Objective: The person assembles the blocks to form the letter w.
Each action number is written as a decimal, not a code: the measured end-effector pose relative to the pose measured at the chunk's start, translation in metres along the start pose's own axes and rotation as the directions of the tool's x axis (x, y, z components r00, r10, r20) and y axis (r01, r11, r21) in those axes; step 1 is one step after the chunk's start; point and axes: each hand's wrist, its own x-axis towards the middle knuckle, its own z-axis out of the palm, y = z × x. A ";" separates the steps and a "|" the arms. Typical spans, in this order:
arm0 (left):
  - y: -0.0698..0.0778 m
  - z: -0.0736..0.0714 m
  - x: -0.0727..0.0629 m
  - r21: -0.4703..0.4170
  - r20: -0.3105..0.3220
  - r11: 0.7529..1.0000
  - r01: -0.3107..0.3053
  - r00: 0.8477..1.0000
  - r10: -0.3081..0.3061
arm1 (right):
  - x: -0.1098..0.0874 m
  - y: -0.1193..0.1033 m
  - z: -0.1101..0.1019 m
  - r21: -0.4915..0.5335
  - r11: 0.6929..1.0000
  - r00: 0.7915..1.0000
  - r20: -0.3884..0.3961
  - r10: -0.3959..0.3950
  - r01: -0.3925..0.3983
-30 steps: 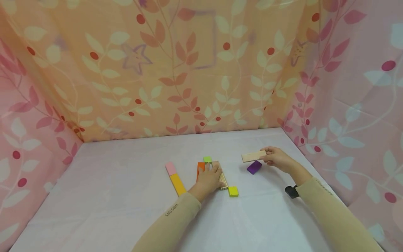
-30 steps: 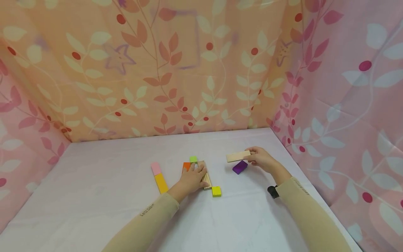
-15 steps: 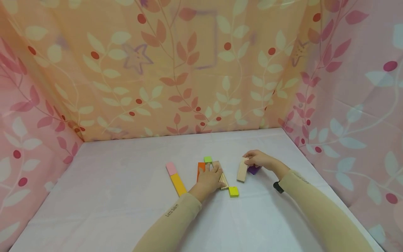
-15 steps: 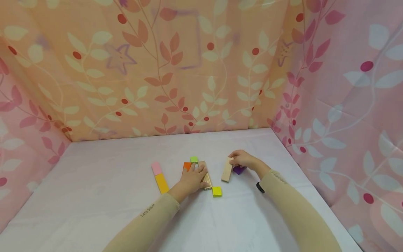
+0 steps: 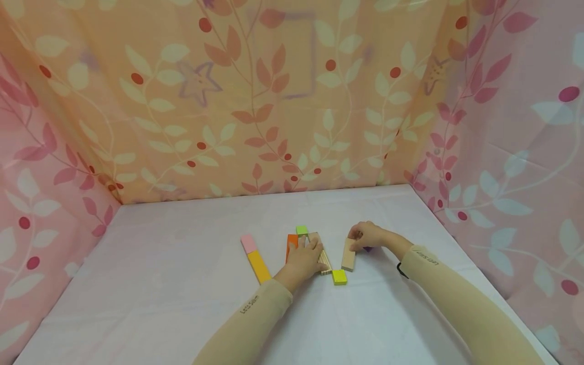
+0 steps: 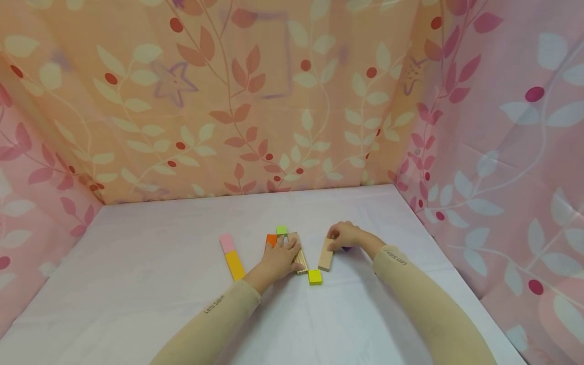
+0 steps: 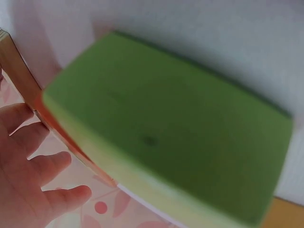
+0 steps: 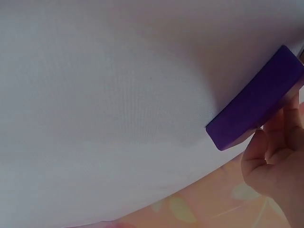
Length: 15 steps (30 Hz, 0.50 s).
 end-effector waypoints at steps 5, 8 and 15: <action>0.000 -0.002 0.000 0.005 0.003 1.000 0.010 1.000 -0.010 | -0.002 -0.001 -0.001 -0.008 0.999 0.999 0.012 -0.049 0.049; 0.001 -0.003 0.000 0.000 0.009 1.000 0.012 1.000 -0.012 | -0.001 -0.002 0.001 -0.013 1.000 1.000 0.004 -0.009 0.009; 0.001 -0.002 0.000 -0.011 0.023 1.000 0.014 1.000 -0.014 | -0.003 -0.005 0.005 -0.037 0.999 1.000 -0.002 0.029 -0.029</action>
